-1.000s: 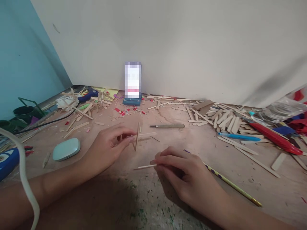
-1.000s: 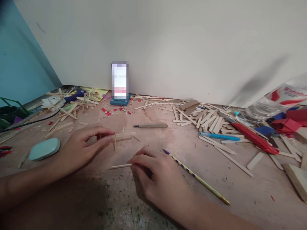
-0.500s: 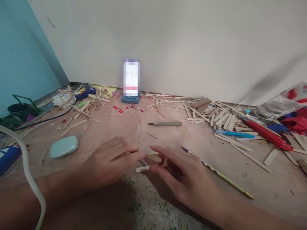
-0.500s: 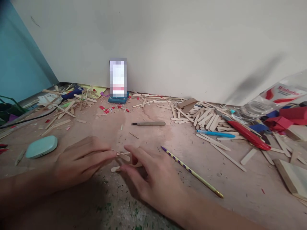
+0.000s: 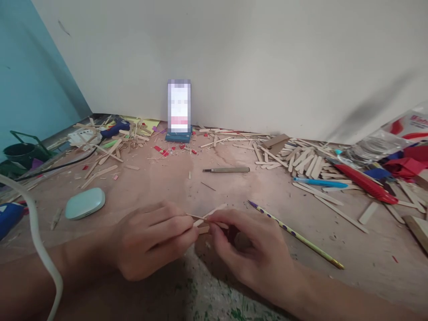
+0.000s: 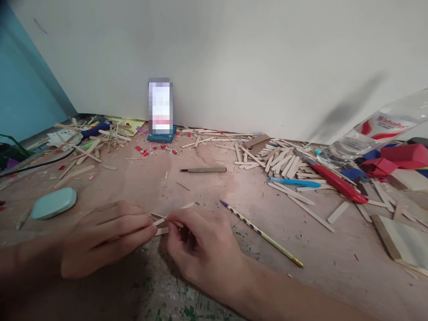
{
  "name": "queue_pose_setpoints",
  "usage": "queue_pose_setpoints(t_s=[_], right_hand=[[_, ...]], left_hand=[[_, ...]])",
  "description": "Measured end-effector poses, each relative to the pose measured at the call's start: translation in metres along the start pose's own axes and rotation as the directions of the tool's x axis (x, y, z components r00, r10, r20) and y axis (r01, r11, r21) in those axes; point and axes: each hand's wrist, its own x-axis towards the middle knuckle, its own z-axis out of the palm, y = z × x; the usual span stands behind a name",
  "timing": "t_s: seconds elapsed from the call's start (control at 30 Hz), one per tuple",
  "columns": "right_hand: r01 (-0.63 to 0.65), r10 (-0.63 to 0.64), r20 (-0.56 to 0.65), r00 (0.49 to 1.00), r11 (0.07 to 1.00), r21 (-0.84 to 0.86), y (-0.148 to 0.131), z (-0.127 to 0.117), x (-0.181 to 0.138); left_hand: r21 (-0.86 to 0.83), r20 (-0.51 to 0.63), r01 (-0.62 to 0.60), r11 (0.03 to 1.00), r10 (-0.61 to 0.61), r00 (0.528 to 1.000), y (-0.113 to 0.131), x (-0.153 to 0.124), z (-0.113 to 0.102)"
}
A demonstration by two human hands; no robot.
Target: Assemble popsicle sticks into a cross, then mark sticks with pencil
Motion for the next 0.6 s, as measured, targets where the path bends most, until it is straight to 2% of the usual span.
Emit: queue_pose_setpoints(t_s=[0.1, 0.2, 0.37, 0.5, 0.6], right_hand=[[-0.066, 0.066, -0.031, 0.997, 0.998, -0.002, -0.002, 0.000, 0.002], [-0.173, 0.172, -0.086, 0.981, 0.985, -0.002, 0.000, -0.002, 0.006], [-0.332, 0.335, -0.148, 0.930, 0.942, 0.045, 0.009, -0.008, 0.014], [-0.417, 0.426, -0.150, 0.892, 0.905, 0.091, 0.009, -0.006, 0.012], [-0.476, 0.489, -0.162, 0.857, 0.872, 0.115, 0.011, -0.008, 0.012]], left_hand=[[-0.008, 0.001, -0.007, 1.000, 0.007, 1.000, 0.005, 0.001, 0.001], [0.019, -0.056, -0.015, 1.000, 0.016, 0.998, 0.010, 0.001, 0.004], [0.095, -0.097, 0.037, 0.995, -0.027, 0.995, 0.005, -0.001, 0.002], [0.106, -0.106, -0.013, 0.994, 0.024, 0.994, -0.001, -0.001, -0.005], [0.121, -0.109, -0.030, 0.992, 0.043, 0.993, 0.007, -0.001, -0.010]])
